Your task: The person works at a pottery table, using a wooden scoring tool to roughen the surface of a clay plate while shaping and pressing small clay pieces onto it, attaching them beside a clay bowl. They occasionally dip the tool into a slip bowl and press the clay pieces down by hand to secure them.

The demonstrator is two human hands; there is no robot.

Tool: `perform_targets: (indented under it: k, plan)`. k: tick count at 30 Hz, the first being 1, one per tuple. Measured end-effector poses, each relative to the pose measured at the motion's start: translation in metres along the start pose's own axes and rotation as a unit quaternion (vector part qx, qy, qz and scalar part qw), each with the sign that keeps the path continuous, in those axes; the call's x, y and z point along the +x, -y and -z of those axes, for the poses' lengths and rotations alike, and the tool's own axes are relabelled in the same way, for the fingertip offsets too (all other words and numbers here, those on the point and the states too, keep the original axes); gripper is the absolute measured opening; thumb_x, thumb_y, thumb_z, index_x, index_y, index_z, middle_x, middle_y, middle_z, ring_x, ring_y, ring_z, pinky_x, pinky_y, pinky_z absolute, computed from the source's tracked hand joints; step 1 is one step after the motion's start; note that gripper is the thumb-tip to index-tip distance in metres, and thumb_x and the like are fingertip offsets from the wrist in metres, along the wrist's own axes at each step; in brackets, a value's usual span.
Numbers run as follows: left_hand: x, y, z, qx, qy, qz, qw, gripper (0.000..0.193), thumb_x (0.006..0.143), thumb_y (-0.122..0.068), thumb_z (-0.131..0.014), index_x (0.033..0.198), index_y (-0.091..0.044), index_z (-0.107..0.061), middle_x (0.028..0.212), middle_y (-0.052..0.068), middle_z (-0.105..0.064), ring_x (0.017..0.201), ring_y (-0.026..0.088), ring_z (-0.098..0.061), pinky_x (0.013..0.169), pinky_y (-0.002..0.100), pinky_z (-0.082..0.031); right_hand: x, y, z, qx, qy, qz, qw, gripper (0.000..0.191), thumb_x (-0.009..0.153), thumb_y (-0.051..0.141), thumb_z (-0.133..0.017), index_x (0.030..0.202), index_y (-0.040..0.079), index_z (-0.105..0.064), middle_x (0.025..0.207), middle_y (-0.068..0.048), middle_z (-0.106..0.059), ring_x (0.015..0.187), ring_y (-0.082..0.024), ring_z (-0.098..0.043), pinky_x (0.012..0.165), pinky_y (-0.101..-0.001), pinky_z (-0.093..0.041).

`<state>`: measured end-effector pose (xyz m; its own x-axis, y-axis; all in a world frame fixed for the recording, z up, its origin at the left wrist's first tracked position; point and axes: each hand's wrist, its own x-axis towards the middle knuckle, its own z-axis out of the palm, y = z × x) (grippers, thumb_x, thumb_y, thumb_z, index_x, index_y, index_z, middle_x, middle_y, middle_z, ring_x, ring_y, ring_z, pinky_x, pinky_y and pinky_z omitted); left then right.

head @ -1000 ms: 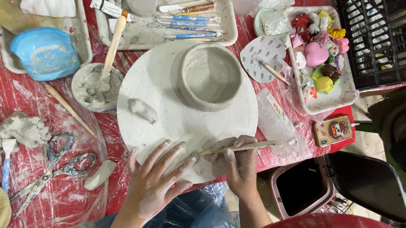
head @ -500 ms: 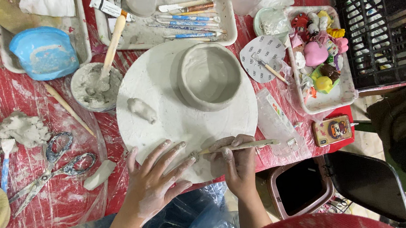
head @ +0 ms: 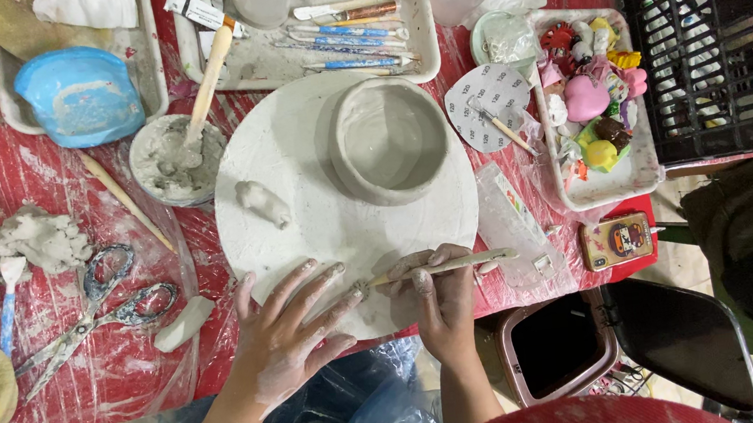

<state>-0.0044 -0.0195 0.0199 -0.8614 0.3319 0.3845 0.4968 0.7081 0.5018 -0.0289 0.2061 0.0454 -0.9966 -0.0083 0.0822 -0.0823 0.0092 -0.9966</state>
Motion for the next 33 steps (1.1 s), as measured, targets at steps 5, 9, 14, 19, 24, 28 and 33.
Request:
perform_targets:
  k: [5,9,14,19,24,28,33]
  plan:
    - [0.001,0.0,0.001,0.003,0.0,-0.002,1.0,0.053,0.095,-0.056,-0.057,0.145,-0.038,-0.054,0.152,-0.004,-0.05,0.143,0.02,-0.041,0.115,0.064,-0.01,0.001,0.001,-0.001,-0.01,-0.004,-0.001,1.0,0.017,0.107,-0.003,-0.043,0.119,0.005,-0.035,0.104,-0.018,-0.065,0.085,-0.021,-0.066,0.079,-0.0346,-0.056]
    - [0.001,-0.001,0.002,0.003,0.004,-0.001,1.0,0.053,0.095,-0.056,-0.058,0.145,-0.038,-0.054,0.152,-0.004,-0.05,0.143,0.021,-0.041,0.114,0.064,-0.011,0.001,0.003,-0.002,-0.032,0.003,0.005,0.999,0.018,0.106,-0.005,-0.043,0.118,0.006,-0.034,0.106,-0.018,-0.066,0.087,-0.021,-0.067,0.081,-0.0341,-0.057]
    - [0.001,0.0,0.001,-0.002,0.003,0.0,1.0,0.052,0.094,-0.056,-0.058,0.143,-0.038,-0.055,0.152,-0.005,-0.05,0.142,0.02,-0.041,0.114,0.064,-0.012,0.006,0.01,-0.004,-0.051,0.021,-0.001,0.998,0.02,0.105,-0.008,-0.041,0.119,0.005,-0.035,0.107,-0.018,-0.067,0.087,-0.02,-0.067,0.08,-0.0323,-0.057]
    - [0.001,0.0,0.002,0.004,0.005,-0.001,1.0,0.051,0.094,-0.057,-0.058,0.142,-0.039,-0.056,0.151,-0.005,-0.05,0.141,0.021,-0.041,0.114,0.065,-0.013,0.015,0.016,-0.004,-0.041,0.031,-0.071,0.996,0.019,0.105,-0.006,-0.04,0.121,0.004,-0.036,0.104,-0.017,-0.066,0.085,-0.02,-0.067,0.077,-0.032,-0.057]
    - [0.002,-0.002,0.003,0.006,0.007,0.002,1.0,0.052,0.093,-0.058,-0.058,0.142,-0.039,-0.056,0.151,-0.006,-0.05,0.142,0.02,-0.042,0.115,0.064,-0.013,0.022,0.012,-0.001,0.049,0.011,-0.059,0.997,0.016,0.109,-0.001,-0.04,0.123,0.004,-0.035,0.1,-0.014,-0.064,0.083,-0.018,-0.067,0.078,-0.0327,-0.06]
    - [0.001,-0.002,0.001,0.007,-0.002,0.002,1.0,0.053,0.095,-0.057,-0.058,0.142,-0.035,-0.057,0.151,-0.006,-0.051,0.142,0.019,-0.042,0.116,0.063,-0.012,0.021,0.003,0.008,0.062,0.01,-0.046,0.997,0.018,0.109,-0.002,-0.045,0.125,0.002,-0.038,0.1,-0.017,-0.065,0.084,-0.018,-0.063,0.077,-0.0295,-0.054]
    - [-0.001,0.0,-0.002,-0.007,-0.005,0.014,1.0,0.059,0.094,-0.059,-0.059,0.142,-0.026,-0.056,0.151,-0.006,-0.052,0.142,0.018,-0.041,0.117,0.062,-0.011,-0.007,-0.014,0.007,-0.013,-0.049,0.056,0.997,0.017,0.107,0.003,-0.052,0.116,0.005,-0.038,0.099,-0.02,-0.069,0.078,-0.018,-0.066,0.069,-0.0285,-0.055]
